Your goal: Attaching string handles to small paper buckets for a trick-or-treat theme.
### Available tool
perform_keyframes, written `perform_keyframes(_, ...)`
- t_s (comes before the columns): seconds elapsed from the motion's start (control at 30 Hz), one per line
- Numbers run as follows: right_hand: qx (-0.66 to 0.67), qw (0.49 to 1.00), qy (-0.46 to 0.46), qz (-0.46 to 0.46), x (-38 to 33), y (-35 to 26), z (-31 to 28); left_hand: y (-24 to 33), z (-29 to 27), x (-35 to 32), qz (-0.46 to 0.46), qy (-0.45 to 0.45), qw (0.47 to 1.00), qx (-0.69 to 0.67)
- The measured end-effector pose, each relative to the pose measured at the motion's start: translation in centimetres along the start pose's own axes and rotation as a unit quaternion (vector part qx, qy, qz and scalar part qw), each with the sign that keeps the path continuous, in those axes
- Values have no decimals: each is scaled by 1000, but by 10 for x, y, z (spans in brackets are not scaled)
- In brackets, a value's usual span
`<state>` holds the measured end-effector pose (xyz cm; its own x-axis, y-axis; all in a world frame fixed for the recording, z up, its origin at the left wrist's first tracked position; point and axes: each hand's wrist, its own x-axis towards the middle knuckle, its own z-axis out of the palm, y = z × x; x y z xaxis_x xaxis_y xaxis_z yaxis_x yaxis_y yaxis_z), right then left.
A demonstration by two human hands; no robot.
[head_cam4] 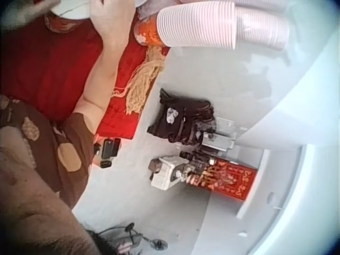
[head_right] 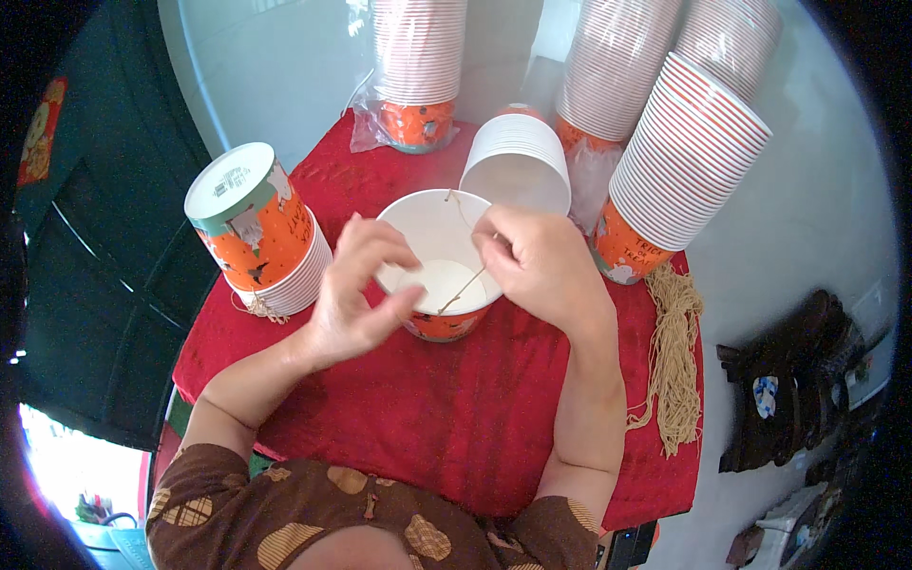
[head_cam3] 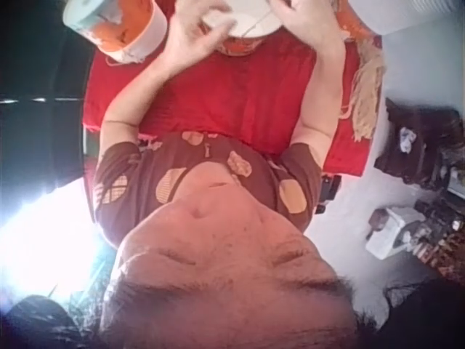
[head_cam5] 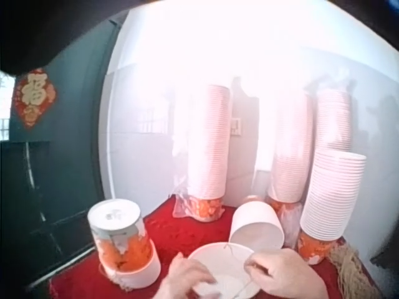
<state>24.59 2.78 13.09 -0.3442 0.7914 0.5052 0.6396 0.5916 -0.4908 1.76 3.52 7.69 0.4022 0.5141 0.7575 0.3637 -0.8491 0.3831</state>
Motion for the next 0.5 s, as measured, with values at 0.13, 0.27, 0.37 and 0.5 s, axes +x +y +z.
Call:
perform_keyframes(0.13,-68,995,75,14,2,12,-3,-20,-6,11,-135,106,981,87)
perform_keyframes(0.27,-54,993,104,24,5,10,-3,-42,-15,13,-347,-84,934,17)
perform_keyframes(0.37,-59,990,131,2,8,10,0,-49,-16,9,-350,-70,933,-45)
perform_keyframes(0.5,-55,983,177,2,5,14,-5,-30,-15,16,-331,19,931,-150)
